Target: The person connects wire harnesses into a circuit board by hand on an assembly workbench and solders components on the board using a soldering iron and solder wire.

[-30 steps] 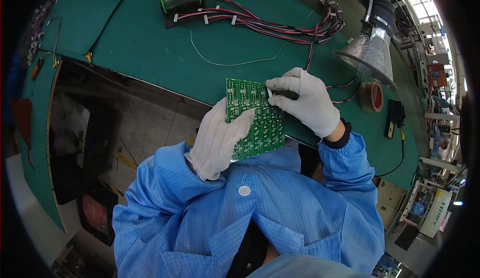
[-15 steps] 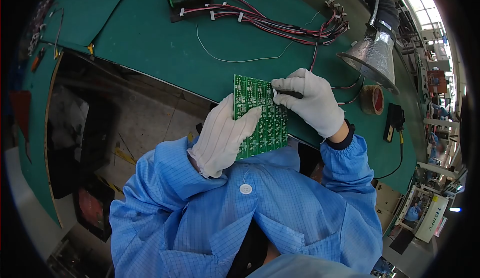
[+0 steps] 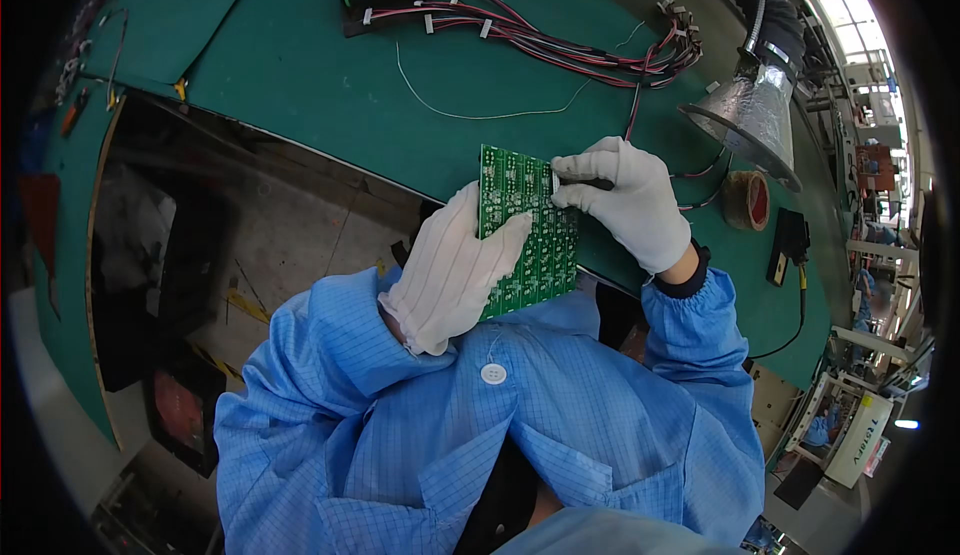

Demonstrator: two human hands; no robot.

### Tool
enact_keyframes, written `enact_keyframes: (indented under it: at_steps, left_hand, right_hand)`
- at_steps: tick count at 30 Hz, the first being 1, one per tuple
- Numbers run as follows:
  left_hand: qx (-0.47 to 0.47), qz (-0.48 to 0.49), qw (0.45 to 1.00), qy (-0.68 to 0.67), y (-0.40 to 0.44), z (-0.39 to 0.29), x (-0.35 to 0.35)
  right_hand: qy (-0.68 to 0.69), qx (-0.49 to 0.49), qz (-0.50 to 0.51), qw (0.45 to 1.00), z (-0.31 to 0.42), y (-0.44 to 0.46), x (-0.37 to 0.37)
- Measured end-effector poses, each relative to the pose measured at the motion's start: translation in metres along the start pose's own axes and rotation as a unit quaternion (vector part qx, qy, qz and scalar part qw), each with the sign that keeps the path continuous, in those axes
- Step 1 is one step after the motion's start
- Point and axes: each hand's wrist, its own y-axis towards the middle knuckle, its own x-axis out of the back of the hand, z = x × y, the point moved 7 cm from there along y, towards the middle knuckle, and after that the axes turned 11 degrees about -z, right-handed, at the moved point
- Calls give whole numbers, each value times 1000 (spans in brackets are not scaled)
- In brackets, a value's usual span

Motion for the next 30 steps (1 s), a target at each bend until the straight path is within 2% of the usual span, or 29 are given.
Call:
enact_keyframes:
  at_steps: [4, 6, 7, 9, 12, 15, 16, 17, 18, 20, 21, 22, 23, 25, 26, 28, 30]
  left_hand:
    - [20, -10, 1000, 9, 2, -8, 0]
    - [83, 15, 996, -10, 2, -1, -4]
    - [83, 14, 996, -10, -1, 3, -5]
    - [-165, -25, 977, 131, -8, -20, -4]
    - [-177, -18, 972, 156, -7, -24, -5]
    - [-184, -13, 970, 156, -9, -24, -5]
    - [-185, -13, 970, 156, -9, -27, -5]
    - [-91, 8, 990, 104, -7, -21, -7]
    - [-46, 22, 996, 77, -7, -19, -9]
    - [24, 22, 999, 11, -7, -18, -11]
    - [48, 12, 998, -29, -6, -17, -11]
    - [-93, 17, 993, 69, -8, -26, -14]
    - [-96, 18, 993, 69, -9, -24, -13]
    - [-199, 32, 969, 142, -14, -34, -16]
    - [-199, 33, 969, 142, -16, -36, -17]
    - [-49, 35, 995, 75, -13, -23, -16]
    - [-49, 17, 997, 62, -15, -25, -18]
  right_hand:
    - [24, -25, -8, 999, -2, -1, 1]
    - [45, -37, -11, 998, -3, -2, 1]
    - [50, -32, -14, 998, -3, -2, 1]
    - [55, -26, -17, 998, -5, -3, 2]
    - [30, 22, -7, 999, -5, -2, 3]
    - [86, 1, 8, 996, -7, 4, 3]
    - [14, 12, 4, 1000, 1, 11, 8]
    - [-58, 22, -1, 998, 7, 17, 11]
    - [-37, 53, -7, 998, 12, 21, 13]
    - [81, 65, 136, 985, -3, 24, 7]
    - [20, 16, 193, 981, 3, 25, 6]
    - [19, 16, 189, 982, 6, 27, 9]
    - [31, 1, 212, 977, 7, 28, 8]
    - [45, -15, 232, 972, 5, 29, 7]
    - [62, -15, 246, 967, 4, 28, 5]
    - [79, -15, 258, 963, 2, 30, 5]
    - [107, 55, 285, 951, 10, 29, 3]
